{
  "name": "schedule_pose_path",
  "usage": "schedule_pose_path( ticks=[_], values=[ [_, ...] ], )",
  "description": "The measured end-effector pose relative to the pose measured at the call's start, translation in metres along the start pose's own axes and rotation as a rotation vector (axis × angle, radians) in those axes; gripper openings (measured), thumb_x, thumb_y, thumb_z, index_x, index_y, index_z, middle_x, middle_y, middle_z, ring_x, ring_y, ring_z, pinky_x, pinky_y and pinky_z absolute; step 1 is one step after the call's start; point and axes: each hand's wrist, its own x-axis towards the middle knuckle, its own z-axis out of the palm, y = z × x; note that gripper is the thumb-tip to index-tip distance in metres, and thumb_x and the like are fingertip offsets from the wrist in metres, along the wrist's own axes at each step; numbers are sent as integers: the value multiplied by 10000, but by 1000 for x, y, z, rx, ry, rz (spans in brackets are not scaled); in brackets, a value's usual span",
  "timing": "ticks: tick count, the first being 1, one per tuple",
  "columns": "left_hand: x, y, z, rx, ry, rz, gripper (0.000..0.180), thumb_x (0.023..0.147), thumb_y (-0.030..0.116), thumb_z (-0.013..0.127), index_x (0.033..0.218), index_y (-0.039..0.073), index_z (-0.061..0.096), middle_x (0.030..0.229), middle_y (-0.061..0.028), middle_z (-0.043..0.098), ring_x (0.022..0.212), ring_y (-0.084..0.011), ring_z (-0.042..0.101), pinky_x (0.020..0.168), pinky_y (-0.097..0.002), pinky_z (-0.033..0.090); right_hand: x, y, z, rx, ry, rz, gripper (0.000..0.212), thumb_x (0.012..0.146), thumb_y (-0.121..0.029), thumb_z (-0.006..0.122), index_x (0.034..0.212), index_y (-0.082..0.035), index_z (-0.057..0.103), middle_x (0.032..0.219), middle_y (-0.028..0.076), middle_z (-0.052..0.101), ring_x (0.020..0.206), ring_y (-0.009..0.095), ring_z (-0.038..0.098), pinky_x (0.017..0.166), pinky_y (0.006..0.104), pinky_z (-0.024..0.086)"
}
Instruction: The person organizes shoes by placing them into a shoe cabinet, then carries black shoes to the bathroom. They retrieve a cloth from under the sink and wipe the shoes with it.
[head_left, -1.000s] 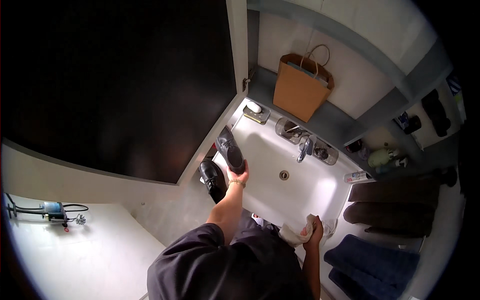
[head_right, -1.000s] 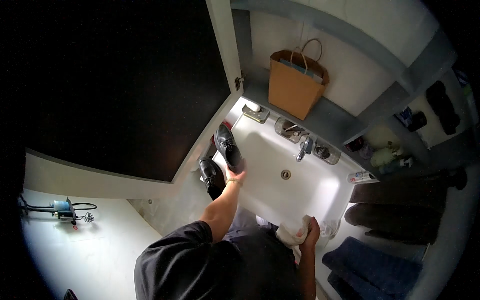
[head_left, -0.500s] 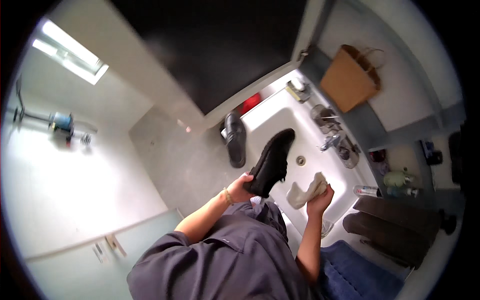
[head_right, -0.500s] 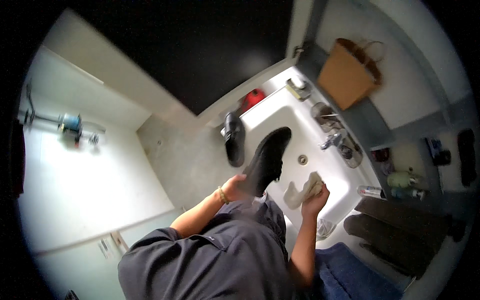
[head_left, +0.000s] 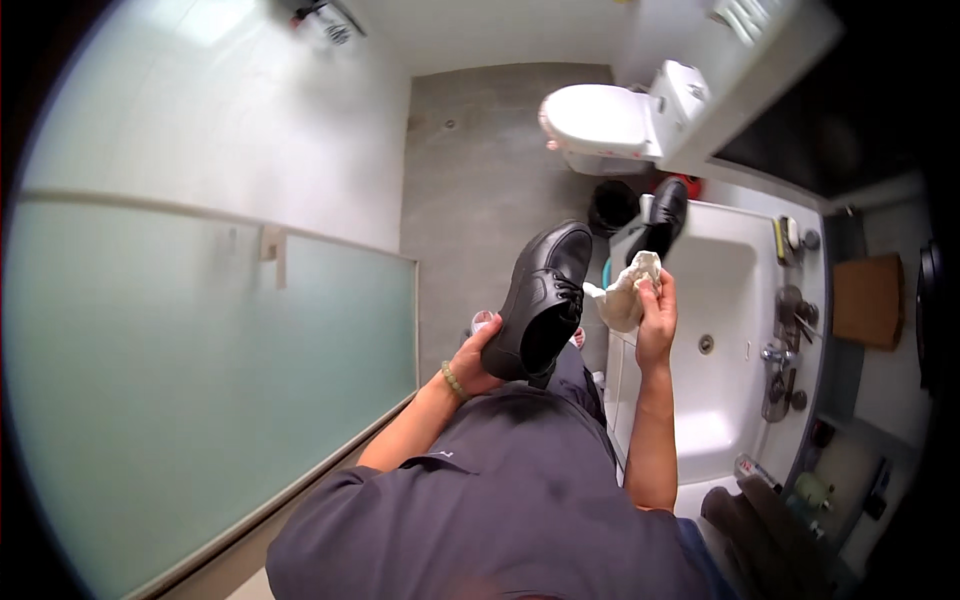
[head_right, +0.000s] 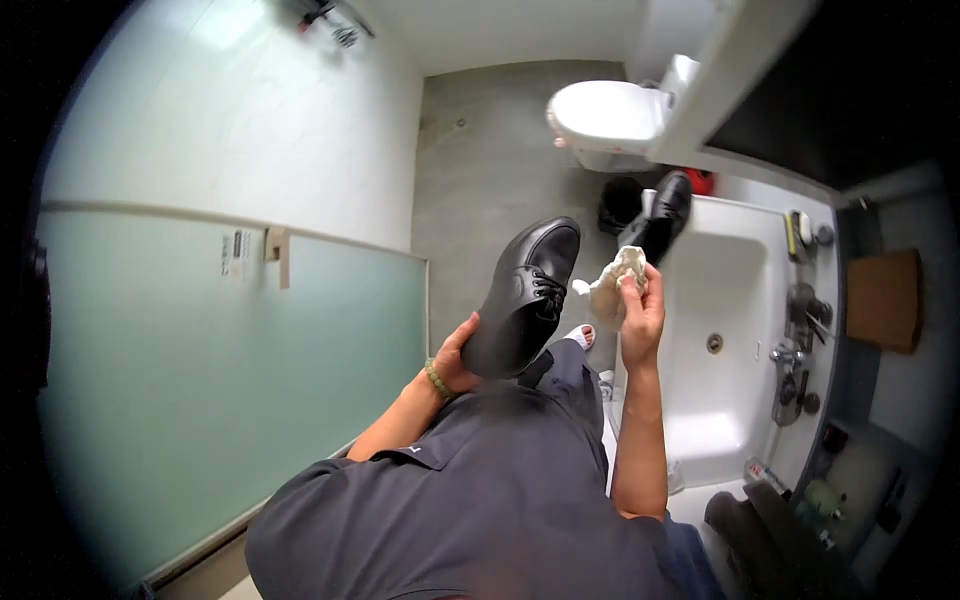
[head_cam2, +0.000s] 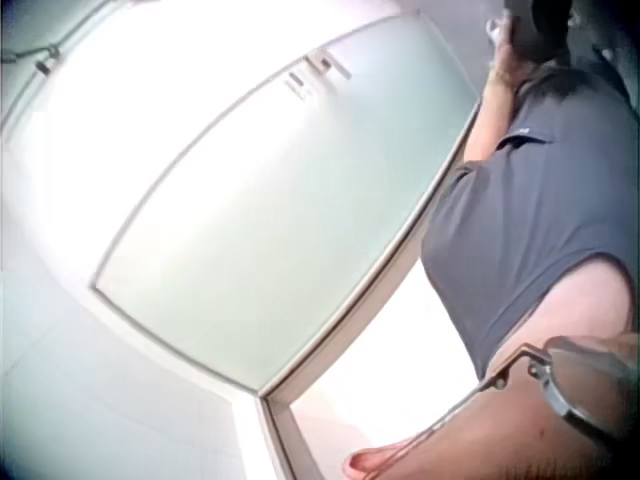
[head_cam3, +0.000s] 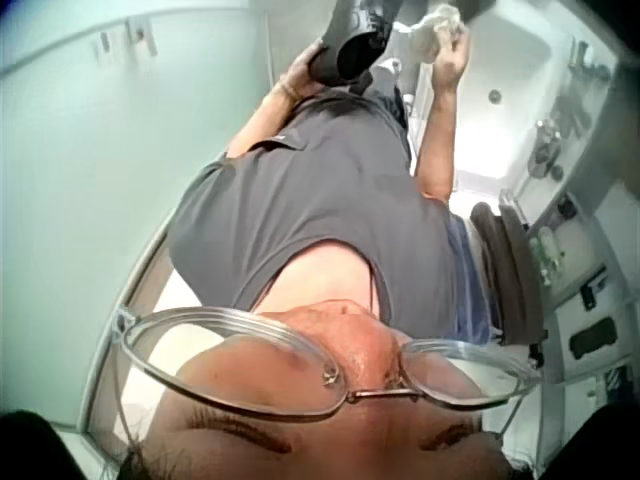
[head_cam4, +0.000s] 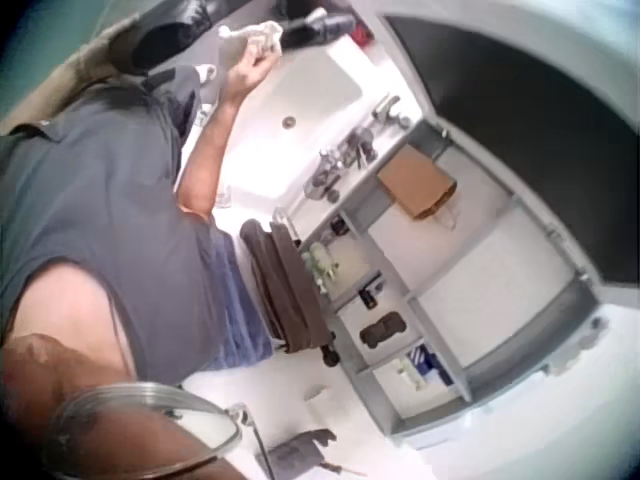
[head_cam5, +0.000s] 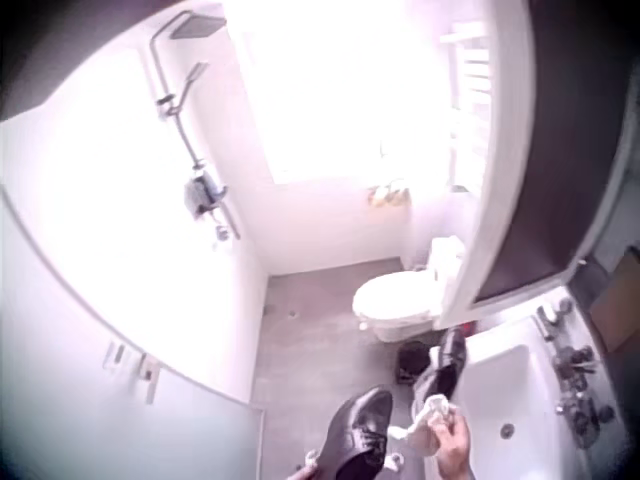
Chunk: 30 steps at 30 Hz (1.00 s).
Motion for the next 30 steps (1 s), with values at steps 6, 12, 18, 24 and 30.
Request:
schedule_pose_path(
  ticks=[6, 12, 18, 24, 30],
  values=[
    [-72, 31, -76, -217, -133, 102, 611, 1025, 467, 475, 1472, 52, 451, 1449, -146, 537, 1326, -298, 518, 1127, -475, 401, 4, 1, 118, -82, -234, -119, 377, 1021, -94, 545, 1390, -26, 514, 1184, 76, 643, 1031, 120, 614, 908, 248, 490],
    [-135, 48, -114, -397, -120, 147, 605, 1017, 393, 512, 1501, 53, 387, 1464, -138, 516, 1326, -288, 522, 1120, -471, 415, -17, -17, 251, -439, -463, -537, 364, 867, 23, 703, 1214, -84, 683, 1214, 119, 671, 1080, 235, 661, 902, 342, 547],
    [-157, 64, -129, -337, -105, 183, 597, 1019, 352, 537, 1485, 16, 375, 1415, -138, 552, 1274, -259, 570, 1097, -434, 449, -36, -27, 320, -728, -1036, -874, 301, 813, 5, 702, 1086, -117, 735, 1173, 105, 655, 1050, 308, 618, 927, 415, 496],
    [-163, 71, -128, -220, -90, 269, 572, 1015, 289, 565, 1470, -4, 382, 1388, -139, 558, 1248, -227, 582, 1063, -387, 480, 21, -12, 323, -817, -586, -820, 231, 831, 15, 674, 1039, -71, 724, 1089, 93, 667, 1003, 316, 613, 898, 421, 498],
    [-156, 80, -100, -60, 12, 428, 555, 1001, 231, 602, 1456, -7, 392, 1324, -117, 580, 1190, -192, 607, 1000, -342, 518, -32, -53, 321, -694, -1266, -992, 280, 764, 28, 676, 1018, -89, 700, 1146, 52, 656, 981, 266, 624, 880, 388, 526]
  ],
)
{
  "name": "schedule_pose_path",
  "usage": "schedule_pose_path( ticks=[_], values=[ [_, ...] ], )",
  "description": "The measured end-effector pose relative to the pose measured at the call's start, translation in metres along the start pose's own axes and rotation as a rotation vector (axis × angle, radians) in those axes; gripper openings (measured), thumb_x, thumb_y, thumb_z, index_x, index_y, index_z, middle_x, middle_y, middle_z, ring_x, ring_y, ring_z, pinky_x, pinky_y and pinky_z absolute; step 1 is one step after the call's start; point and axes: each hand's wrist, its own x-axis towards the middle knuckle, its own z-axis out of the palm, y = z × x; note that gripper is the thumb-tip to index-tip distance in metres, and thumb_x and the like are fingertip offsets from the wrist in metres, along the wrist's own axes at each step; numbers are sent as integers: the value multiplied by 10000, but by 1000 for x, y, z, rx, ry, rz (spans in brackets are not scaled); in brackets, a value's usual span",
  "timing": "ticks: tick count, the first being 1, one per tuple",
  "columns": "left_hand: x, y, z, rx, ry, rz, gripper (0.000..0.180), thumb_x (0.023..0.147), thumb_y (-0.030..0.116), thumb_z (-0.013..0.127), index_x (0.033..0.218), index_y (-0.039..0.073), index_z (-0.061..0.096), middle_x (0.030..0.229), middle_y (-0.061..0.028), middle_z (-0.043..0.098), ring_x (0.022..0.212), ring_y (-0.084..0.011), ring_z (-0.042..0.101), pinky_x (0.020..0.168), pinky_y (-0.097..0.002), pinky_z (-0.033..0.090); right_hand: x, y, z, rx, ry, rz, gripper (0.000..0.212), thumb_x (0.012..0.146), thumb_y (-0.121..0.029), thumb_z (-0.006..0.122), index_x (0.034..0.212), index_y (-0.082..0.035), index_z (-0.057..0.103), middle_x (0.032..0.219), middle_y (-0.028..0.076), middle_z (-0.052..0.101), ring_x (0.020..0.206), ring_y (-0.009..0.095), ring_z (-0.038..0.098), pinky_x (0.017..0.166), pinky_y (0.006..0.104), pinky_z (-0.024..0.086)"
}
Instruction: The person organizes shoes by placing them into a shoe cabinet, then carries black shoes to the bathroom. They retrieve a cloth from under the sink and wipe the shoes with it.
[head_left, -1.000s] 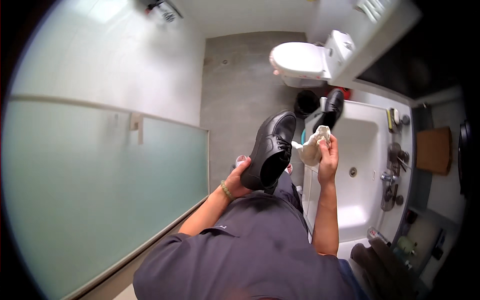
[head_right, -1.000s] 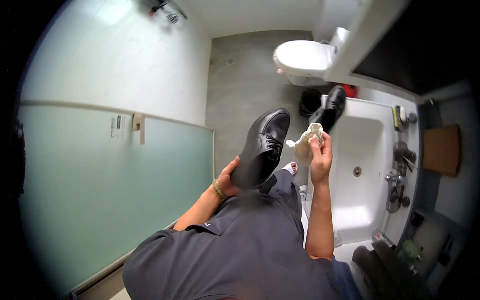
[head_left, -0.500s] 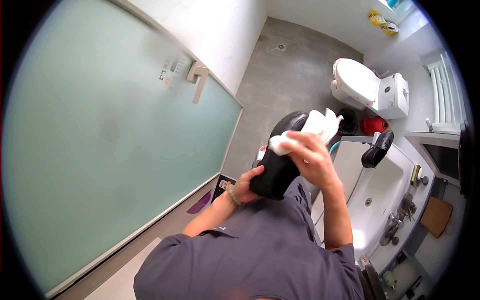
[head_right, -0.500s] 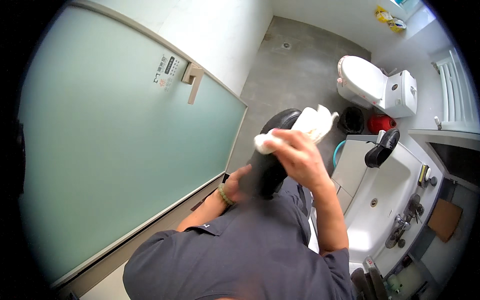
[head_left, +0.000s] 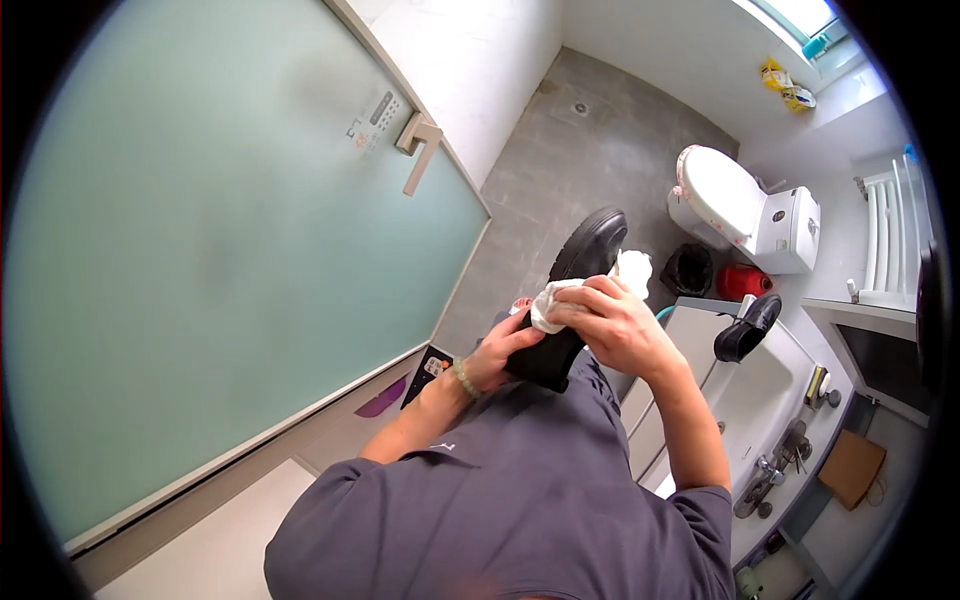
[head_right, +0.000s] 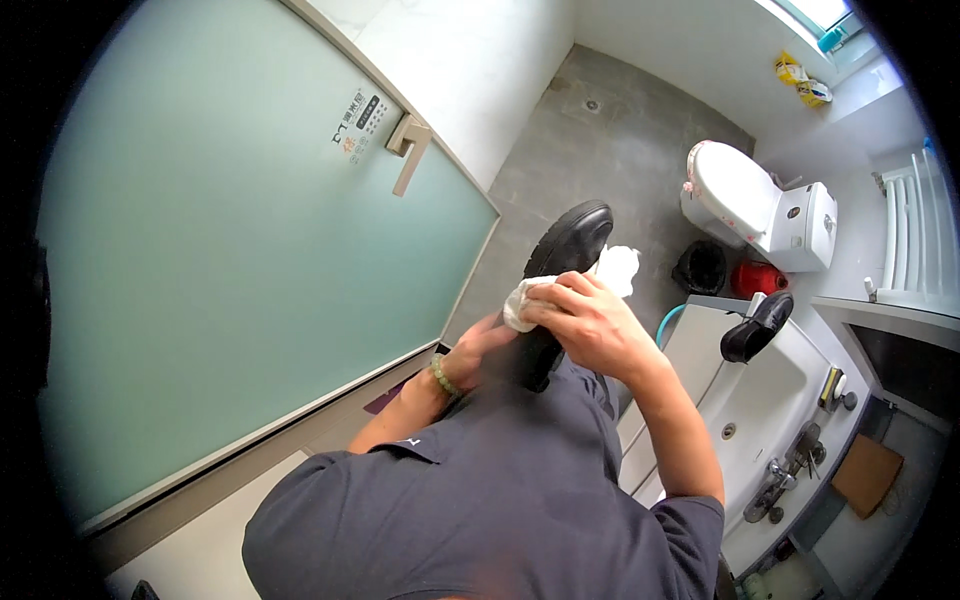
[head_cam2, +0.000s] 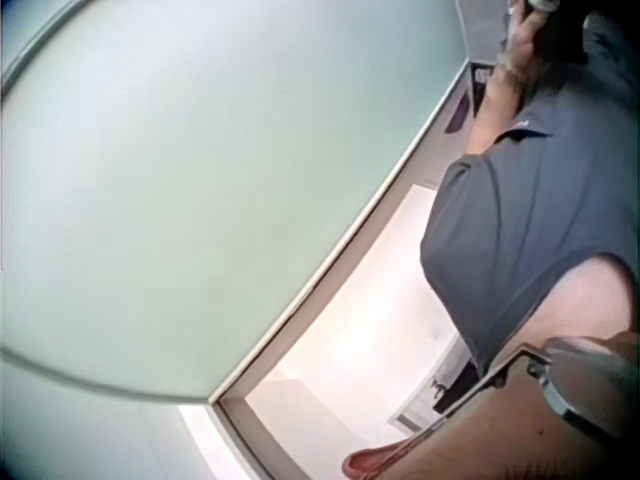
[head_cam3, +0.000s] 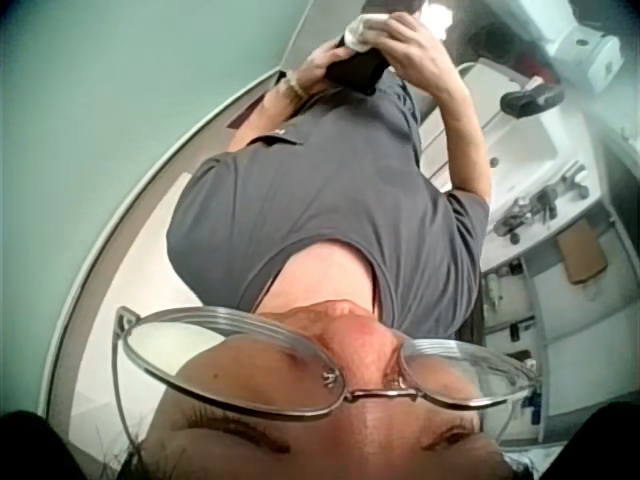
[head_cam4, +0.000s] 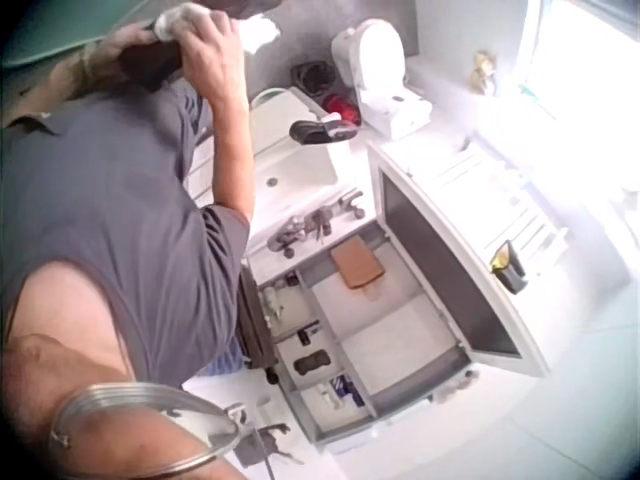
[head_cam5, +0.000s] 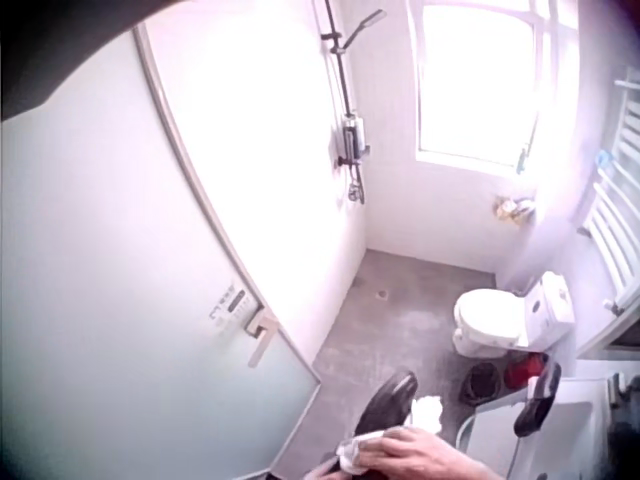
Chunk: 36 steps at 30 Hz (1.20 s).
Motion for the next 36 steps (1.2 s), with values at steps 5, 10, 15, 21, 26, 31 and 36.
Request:
schedule_pose_path(
  ticks=[5, 10, 15, 21, 26, 31, 36],
  values=[
    [10, -12, 2, 52, -28, -39, 570, 1020, 258, 543, 1488, -8, 358, 1392, -135, 542, 1260, -232, 552, 1070, -390, 450, -23, 55, -13, -390, 284, 209, 371, 743, 16, 625, 1075, -113, 728, 1148, 48, 645, 1007, 262, 600, 892, 390, 502],
    [17, -25, 3, 245, 24, 71, 559, 1014, 269, 564, 1465, -12, 390, 1374, -125, 553, 1250, -212, 551, 1073, -386, 440, -32, 13, -17, -100, -4, -100, 416, 726, 4, 629, 1117, -109, 715, 1211, 37, 633, 1033, 232, 607, 893, 376, 501],
    [12, -10, 33, 249, -27, -7, 562, 1013, 287, 568, 1459, -14, 403, 1372, -121, 555, 1237, -208, 558, 1069, -376, 438, -43, 27, -36, -462, 168, 118, 375, 758, 2, 632, 1104, -109, 725, 1230, 39, 639, 1061, 260, 609, 916, 381, 483],
    [11, -11, 41, 266, -47, 49, 565, 1029, 310, 533, 1471, -15, 395, 1398, -128, 542, 1254, -219, 553, 1074, -375, 436, -54, -15, -35, -367, 167, -8, 412, 756, 6, 644, 1144, -111, 722, 1271, 29, 637, 1162, 248, 578, 962, 388, 460],
    [15, -11, 44, 339, -67, 12, 572, 1013, 289, 565, 1460, -25, 395, 1383, -125, 549, 1246, -213, 558, 1066, -374, 451, -61, 18, -28, -475, 219, 100, 433, 771, -7, 628, 1184, -106, 712, 1286, 16, 639, 1136, 236, 585, 967, 377, 457],
    [25, -22, 35, 298, -18, -37, 587, 993, 278, 599, 1457, -20, 398, 1361, -124, 557, 1232, -206, 560, 1049, -368, 460, -61, 11, -30, -406, 201, 42, 355, 772, -14, 618, 1102, -79, 734, 1270, 15, 636, 1090, 249, 592, 912, 385, 473],
    [22, -18, 32, 331, -66, -78, 663, 989, 282, 604, 1518, 1, 319, 1449, -113, 482, 1324, -206, 487, 1126, -355, 382, -68, 28, -27, -393, 203, 115, 473, 721, -28, 676, 1168, -170, 740, 1334, 5, 617, 1157, 251, 576, 949, 386, 481]
  ],
)
